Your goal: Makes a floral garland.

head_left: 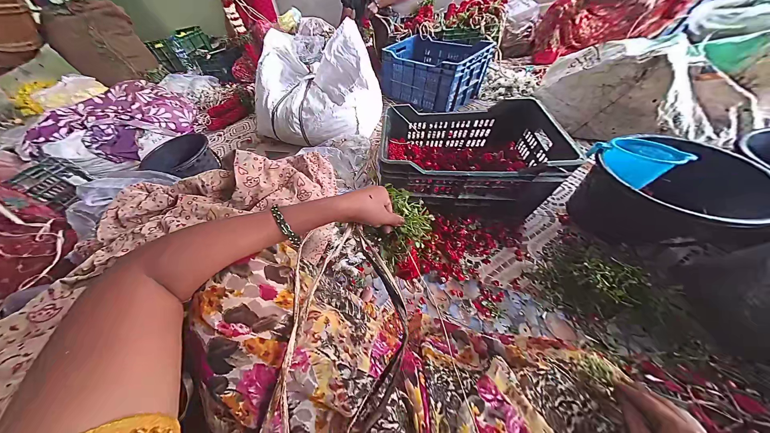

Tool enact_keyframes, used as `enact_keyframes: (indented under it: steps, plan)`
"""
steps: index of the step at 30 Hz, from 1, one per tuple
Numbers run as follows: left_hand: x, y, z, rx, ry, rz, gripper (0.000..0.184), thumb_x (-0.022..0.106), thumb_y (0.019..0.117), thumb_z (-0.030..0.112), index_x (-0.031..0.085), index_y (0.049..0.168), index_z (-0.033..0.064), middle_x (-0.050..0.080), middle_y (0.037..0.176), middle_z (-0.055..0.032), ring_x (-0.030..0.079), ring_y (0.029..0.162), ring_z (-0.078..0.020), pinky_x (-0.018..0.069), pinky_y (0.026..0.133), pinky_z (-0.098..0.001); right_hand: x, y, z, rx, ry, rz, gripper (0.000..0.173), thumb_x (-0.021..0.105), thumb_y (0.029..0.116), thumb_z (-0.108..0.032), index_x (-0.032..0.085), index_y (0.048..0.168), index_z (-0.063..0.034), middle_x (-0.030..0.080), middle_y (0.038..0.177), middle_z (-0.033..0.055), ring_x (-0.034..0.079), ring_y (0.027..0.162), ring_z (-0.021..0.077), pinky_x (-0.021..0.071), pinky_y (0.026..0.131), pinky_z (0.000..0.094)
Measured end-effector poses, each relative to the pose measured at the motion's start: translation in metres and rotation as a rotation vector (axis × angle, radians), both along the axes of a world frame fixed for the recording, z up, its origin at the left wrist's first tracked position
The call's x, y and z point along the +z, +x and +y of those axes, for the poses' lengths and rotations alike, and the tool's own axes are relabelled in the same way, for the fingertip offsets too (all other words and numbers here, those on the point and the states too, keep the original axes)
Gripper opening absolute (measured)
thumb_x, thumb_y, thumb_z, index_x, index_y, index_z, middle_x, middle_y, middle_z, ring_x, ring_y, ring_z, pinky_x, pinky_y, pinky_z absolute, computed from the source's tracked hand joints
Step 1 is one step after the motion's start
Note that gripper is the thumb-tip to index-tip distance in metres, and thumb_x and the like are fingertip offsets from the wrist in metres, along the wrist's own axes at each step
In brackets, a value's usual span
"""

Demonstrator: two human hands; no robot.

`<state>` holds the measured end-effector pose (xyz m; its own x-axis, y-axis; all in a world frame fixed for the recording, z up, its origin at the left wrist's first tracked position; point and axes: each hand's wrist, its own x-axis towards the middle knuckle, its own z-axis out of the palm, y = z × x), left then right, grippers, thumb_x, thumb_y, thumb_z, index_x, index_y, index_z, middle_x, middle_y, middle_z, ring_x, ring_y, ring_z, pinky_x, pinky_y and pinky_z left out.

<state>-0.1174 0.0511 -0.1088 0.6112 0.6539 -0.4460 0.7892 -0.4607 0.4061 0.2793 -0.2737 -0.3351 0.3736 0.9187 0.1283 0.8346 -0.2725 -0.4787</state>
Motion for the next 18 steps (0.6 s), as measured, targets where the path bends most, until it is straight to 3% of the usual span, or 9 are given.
enact_keyframes:
  steps: [1, 3, 4, 6, 8, 12, 15, 17, 18]
  plan:
    - [0.0, 0.001, 0.0, 0.024, -0.019, 0.005, 0.046, 0.055, 0.1069, 0.035, 0.072, 0.078, 0.004, 0.057, 0.063, 0.0026, 0.042, 0.052, -0.0042, 0.0362, 0.055, -0.0265, 0.007, 0.004, 0.007, -0.016, 0.116, 0.032, 0.025, 0.059, 0.0981, -0.007, 0.073, 0.108, 0.0114, 0.07, 0.116, 0.0319, 0.068, 0.114, 0.046, 0.0489, 0.104, 0.0578]
    - [0.0, 0.003, 0.001, 0.067, -0.058, 0.021, 0.047, 0.054, 0.1072, 0.037, 0.072, 0.077, 0.0044, 0.057, 0.064, 0.0019, 0.043, 0.054, -0.0062, 0.0374, 0.057, -0.0294, 0.034, -0.006, 0.029, -0.083, 0.365, 0.198, 0.023, 0.066, 0.0937, -0.005, 0.072, 0.106, 0.0137, 0.073, 0.109, 0.0258, 0.073, 0.104, 0.0249, 0.0559, 0.098, 0.0382]
    - [-0.001, 0.005, 0.001, 0.086, -0.071, 0.011, 0.047, 0.055, 0.1069, 0.037, 0.072, 0.077, 0.0046, 0.057, 0.063, 0.0019, 0.043, 0.055, -0.0064, 0.0378, 0.058, -0.0299, 0.05, -0.02, 0.045, -0.101, 0.476, 0.315, 0.022, 0.068, 0.0914, -0.005, 0.071, 0.106, 0.0119, 0.075, 0.105, 0.0155, 0.071, 0.098, 0.007, 0.057, 0.093, 0.0236]
    - [-0.007, 0.009, 0.001, 0.129, -0.087, -0.036, 0.044, 0.058, 0.1058, 0.034, 0.073, 0.075, 0.006, 0.058, 0.061, 0.0045, 0.044, 0.052, -0.0032, 0.0378, 0.055, -0.0254, 0.091, -0.065, 0.078, -0.073, 0.647, 0.585, 0.02, 0.066, 0.0899, -0.003, 0.071, 0.107, 0.0054, 0.075, 0.102, 0.0003, 0.069, 0.092, -0.0033, 0.0575, 0.086, 0.0162]
    - [-0.013, 0.018, -0.001, 0.198, -0.123, -0.078, 0.042, 0.059, 0.105, 0.032, 0.072, 0.076, 0.006, 0.057, 0.061, 0.0053, 0.043, 0.051, -0.0022, 0.0371, 0.054, -0.0231, 0.127, -0.121, 0.111, -0.016, 0.737, 0.886, 0.015, 0.063, 0.0928, -0.003, 0.072, 0.105, -0.0046, 0.074, 0.094, -0.0088, 0.069, 0.084, -0.0014, 0.0595, 0.077, 0.0177]
    - [-0.033, 0.04, -0.002, 0.291, -0.164, -0.12, 0.042, 0.062, 0.1036, 0.033, 0.069, 0.072, 0.0068, 0.055, 0.058, 0.0057, 0.04, 0.048, -0.0023, 0.034, 0.05, -0.0233, 0.158, -0.211, 0.175, 0.076, 0.836, 1.277, 0.011, 0.067, 0.0913, 0.003, 0.073, 0.1, -0.0011, 0.075, 0.089, 0.002, 0.072, 0.079, 0.0082, 0.0622, 0.075, 0.0252]
    - [-0.028, 0.058, -0.017, 0.385, -0.195, -0.192, 0.024, 0.066, 0.0985, 0.013, 0.062, 0.076, 0.0058, 0.059, 0.066, 0.0027, 0.049, 0.055, -0.002, 0.0401, 0.053, -0.0215, 0.14, -0.243, 0.215, -0.052, 0.974, 1.014, 0.011, 0.073, 0.0849, 0.003, 0.073, 0.096, 0.0022, 0.075, 0.095, 0.0067, 0.072, 0.089, 0.0066, 0.06, 0.081, 0.0214]
    - [-0.022, 0.068, -0.022, 0.434, -0.218, -0.224, 0.004, 0.06, 0.0988, 0.002, 0.061, 0.1, -0.0023, 0.057, 0.085, -0.0074, 0.053, 0.072, -0.0118, 0.0466, 0.067, -0.0296, 0.121, -0.249, 0.229, -0.104, 1.086, 0.687, 0.012, 0.075, 0.0807, 0.002, 0.076, 0.093, 0.0049, 0.073, 0.098, 0.0135, 0.071, 0.096, 0.0124, 0.0576, 0.085, 0.0216]
    - [-0.021, 0.073, -0.022, 0.453, -0.211, -0.236, 0.01, 0.058, 0.0993, 0.002, 0.06, 0.108, -0.0031, 0.057, 0.089, -0.0093, 0.054, 0.075, -0.0137, 0.0469, 0.069, -0.0311, 0.115, -0.25, 0.232, -0.113, 1.121, 0.568, 0.012, 0.075, 0.0804, 0.001, 0.077, 0.091, 0.0045, 0.073, 0.097, 0.0158, 0.071, 0.095, 0.0143, 0.0575, 0.085, 0.0209]
